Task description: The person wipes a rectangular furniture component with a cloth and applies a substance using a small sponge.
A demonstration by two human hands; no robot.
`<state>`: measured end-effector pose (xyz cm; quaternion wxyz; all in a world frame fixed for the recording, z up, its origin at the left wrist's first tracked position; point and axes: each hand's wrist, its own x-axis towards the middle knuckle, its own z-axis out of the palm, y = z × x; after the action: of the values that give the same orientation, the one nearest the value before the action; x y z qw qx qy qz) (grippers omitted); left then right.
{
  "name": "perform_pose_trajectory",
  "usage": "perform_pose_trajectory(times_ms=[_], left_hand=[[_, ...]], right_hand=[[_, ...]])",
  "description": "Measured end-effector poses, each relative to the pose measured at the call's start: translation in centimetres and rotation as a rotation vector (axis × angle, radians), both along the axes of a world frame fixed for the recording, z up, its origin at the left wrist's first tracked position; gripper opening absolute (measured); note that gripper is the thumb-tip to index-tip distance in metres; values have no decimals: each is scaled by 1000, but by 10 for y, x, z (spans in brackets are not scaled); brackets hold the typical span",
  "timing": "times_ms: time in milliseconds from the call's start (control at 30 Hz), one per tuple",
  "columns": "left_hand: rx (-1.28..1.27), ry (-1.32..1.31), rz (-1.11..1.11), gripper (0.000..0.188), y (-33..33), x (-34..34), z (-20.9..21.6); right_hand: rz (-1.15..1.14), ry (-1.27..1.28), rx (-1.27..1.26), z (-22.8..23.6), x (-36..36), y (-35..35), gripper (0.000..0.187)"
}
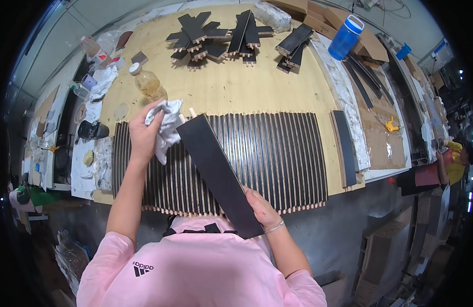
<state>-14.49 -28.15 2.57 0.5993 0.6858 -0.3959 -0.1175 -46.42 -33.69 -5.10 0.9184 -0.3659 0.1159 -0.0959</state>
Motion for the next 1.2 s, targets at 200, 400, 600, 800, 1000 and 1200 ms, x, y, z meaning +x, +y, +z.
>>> perform_pose_trajectory(times_ms=[200,400,600,800,1000,1200], left_hand=[[-64,86,-26,16,15,-27,25],[203,73,-228,24,37,-39,10],[406,-345,-120,25,68,-32,3],[448,-352,543,20,182,82,-43],[726,-648,599,33,269,102,-79],[509,-678,460,35,298,99,-93]], right_hand=[[-46,70,-109,2,-4,-4,69],[-76,99,-72,27,-4,-10,85],[-217,-103,-224,51,-10,-11,69],[-212,5,-238,68,-7,4,77],[-206,195,-448,72,9,39,72],[-145,304,-448,66,59,101,37]])
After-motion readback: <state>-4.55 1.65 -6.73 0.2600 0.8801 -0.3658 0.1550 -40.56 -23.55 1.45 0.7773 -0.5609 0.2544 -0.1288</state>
